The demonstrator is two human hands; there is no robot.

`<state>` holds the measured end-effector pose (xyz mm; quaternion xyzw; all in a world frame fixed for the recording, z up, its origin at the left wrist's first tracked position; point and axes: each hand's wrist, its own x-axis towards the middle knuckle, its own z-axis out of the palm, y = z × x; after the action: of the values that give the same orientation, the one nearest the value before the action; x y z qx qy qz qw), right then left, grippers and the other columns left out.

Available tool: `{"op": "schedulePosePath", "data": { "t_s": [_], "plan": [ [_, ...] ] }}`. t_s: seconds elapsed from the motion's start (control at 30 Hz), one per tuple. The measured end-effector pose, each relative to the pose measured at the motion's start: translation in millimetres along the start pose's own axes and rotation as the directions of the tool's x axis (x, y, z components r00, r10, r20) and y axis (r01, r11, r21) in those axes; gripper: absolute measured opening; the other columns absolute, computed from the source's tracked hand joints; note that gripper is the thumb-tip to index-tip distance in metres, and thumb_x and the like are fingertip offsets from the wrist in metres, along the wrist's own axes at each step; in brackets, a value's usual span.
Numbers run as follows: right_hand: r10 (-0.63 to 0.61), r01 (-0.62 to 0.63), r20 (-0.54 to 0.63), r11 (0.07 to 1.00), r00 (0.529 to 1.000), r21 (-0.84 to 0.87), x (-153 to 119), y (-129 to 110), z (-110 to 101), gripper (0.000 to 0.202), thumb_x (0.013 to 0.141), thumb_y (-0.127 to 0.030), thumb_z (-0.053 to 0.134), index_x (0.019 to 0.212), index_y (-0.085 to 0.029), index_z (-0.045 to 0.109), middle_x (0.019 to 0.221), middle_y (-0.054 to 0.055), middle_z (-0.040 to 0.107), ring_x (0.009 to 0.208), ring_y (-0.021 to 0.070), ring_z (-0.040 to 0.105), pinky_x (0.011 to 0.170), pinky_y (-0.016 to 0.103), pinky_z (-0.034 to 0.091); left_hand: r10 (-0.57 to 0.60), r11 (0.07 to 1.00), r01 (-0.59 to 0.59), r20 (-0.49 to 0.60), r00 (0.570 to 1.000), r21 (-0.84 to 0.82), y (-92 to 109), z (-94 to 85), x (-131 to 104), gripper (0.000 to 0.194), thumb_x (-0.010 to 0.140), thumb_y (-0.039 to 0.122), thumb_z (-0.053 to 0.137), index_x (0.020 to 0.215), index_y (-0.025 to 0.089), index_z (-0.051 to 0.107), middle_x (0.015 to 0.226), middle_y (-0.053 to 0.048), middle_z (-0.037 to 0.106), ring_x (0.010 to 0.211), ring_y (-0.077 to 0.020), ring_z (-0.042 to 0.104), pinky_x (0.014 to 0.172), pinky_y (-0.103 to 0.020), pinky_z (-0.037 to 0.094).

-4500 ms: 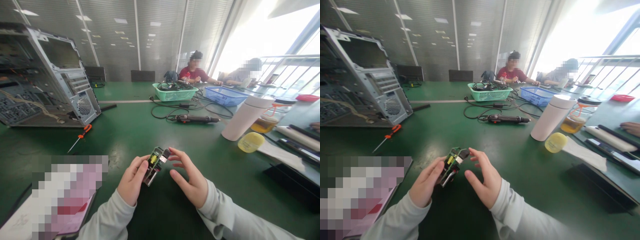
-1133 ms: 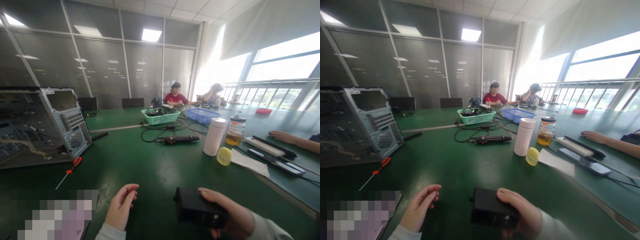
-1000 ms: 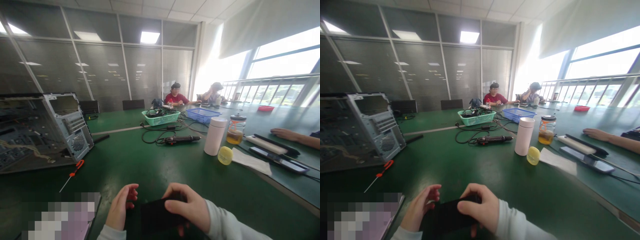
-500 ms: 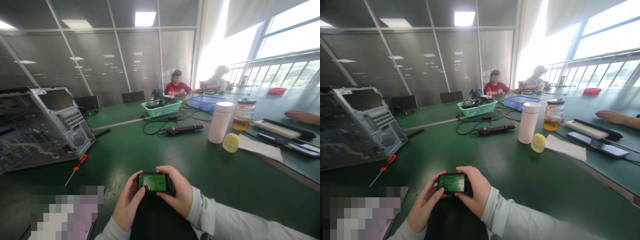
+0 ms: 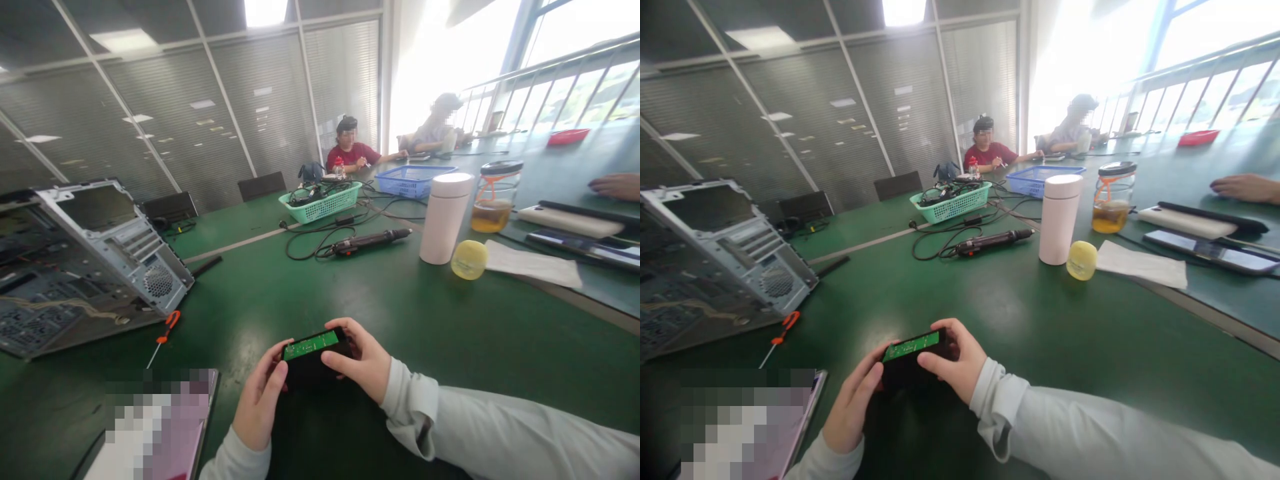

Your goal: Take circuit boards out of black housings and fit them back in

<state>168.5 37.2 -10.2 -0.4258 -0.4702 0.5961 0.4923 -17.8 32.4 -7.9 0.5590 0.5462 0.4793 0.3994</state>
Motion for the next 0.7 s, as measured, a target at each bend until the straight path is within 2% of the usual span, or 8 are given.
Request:
{"op": "schedulePosePath", "data": {
  "t_s": [0.07, 0.2, 0.27, 0.37, 0.47, 0.57, 0.7],
  "plan": [
    [0.061, -0.061, -0.009, 0.998, 0.998, 0.011, 1.4, -1.8, 0.6, 0.063, 0.056, -0.052, 0.074, 0.102, -0.021, 0.044, 0.088, 0.0, 0.053, 0.067, 0.0113, 0.056, 0.048, 0.02, 0.048, -0.022, 1.0, 0.022, 0.015, 1.0, -0.021, 2.5, 0.4, 0.1, 0.041, 0.077, 0.051, 0.061, 0.098, 0.018, 0.071, 0.092, -0.006, 0.074, 0.073, -0.0211, 0.063, 0.061, -0.028, 0.051],
    [0.201, -0.2, 0.047, 0.98, 0.978, -0.015, 6.6, -7.4, -2.2, 0.053, 0.063, -0.054, 0.069, 0.094, -0.018, 0.045, 0.065, -0.005, 0.053, 0.043, 0.0079, 0.053, 0.037, 0.017, 0.043, -0.051, 0.99, 0.061, 0.085, 0.995, -0.127, 5.3, 2.0, -1.4, 0.045, 0.069, 0.057, 0.068, 0.092, 0.019, 0.073, 0.077, -0.003, 0.072, 0.074, -0.021, 0.063, 0.07, -0.028, 0.049],
    [0.298, -0.297, 0.109, 0.954, 0.948, -0.03, 9.3, -12.1, -5.0, 0.045, 0.069, -0.052, 0.066, 0.089, -0.018, 0.045, 0.055, -0.006, 0.051, 0.036, 0.0093, 0.05, 0.031, 0.016, 0.039, -0.062, 0.99, 0.076, 0.124, 0.99, -0.118, 6.2, 2.0, -2.0, 0.046, 0.066, 0.061, 0.069, 0.081, 0.018, 0.072, 0.066, 0.0, 0.066, 0.065, -0.0184, 0.058, 0.064, -0.026, 0.046],
    [0.426, -0.425, 0.195, 0.904, 0.883, -0.052, 11.3, -19.1, -8.3, 0.034, 0.078, -0.048, 0.057, 0.085, -0.018, 0.044, 0.049, -0.004, 0.051, 0.032, 0.011, 0.05, 0.028, 0.016, 0.037, -0.065, 0.995, 0.074, 0.143, 0.988, -0.061, 6.6, 1.1, -2.1, 0.049, 0.065, 0.066, 0.066, 0.059, 0.018, 0.063, 0.053, 0.003, 0.054, 0.055, -0.0151, 0.049, 0.055, -0.025, 0.039],
    [0.475, -0.472, 0.226, 0.879, 0.85, -0.073, 11.0, -22.3, -8.3, 0.028, 0.084, -0.045, 0.049, 0.084, -0.017, 0.043, 0.047, -0.003, 0.05, 0.032, 0.0112, 0.05, 0.029, 0.017, 0.038, -0.062, 0.996, 0.07, 0.145, 0.987, -0.05, 5.2, 0.5, -1.2, 0.051, 0.071, 0.066, 0.06, 0.053, 0.018, 0.056, 0.051, 0.003, 0.05, 0.055, -0.0149, 0.045, 0.056, -0.026, 0.037],
    [0.431, -0.419, 0.19, 0.902, 0.882, -0.102, 8.8, -22.2, -6.0, 0.025, 0.085, -0.042, 0.049, 0.084, -0.017, 0.042, 0.049, -0.004, 0.05, 0.035, 0.0108, 0.051, 0.031, 0.017, 0.04, -0.066, 0.995, 0.076, 0.143, 0.987, -0.067, 1.7, 0.4, 0.5, 0.047, 0.074, 0.062, 0.059, 0.056, 0.018, 0.059, 0.054, 0.002, 0.053, 0.057, -0.016, 0.048, 0.057, -0.026, 0.037],
    [0.237, -0.224, 0.075, 0.963, 0.969, -0.152, 1.0, -22.6, -4.6, 0.024, 0.079, -0.036, 0.06, 0.088, -0.017, 0.049, 0.06, -0.004, 0.053, 0.046, 0.0085, 0.051, 0.041, 0.018, 0.04, -0.144, 0.981, 0.158, 0.124, 0.982, -0.113, -2.9, 0.0, 2.9, 0.036, 0.073, 0.052, 0.064, 0.079, 0.017, 0.07, 0.072, -0.003, 0.068, 0.072, -0.022, 0.06, 0.066, -0.029, 0.045]
  ]
}}
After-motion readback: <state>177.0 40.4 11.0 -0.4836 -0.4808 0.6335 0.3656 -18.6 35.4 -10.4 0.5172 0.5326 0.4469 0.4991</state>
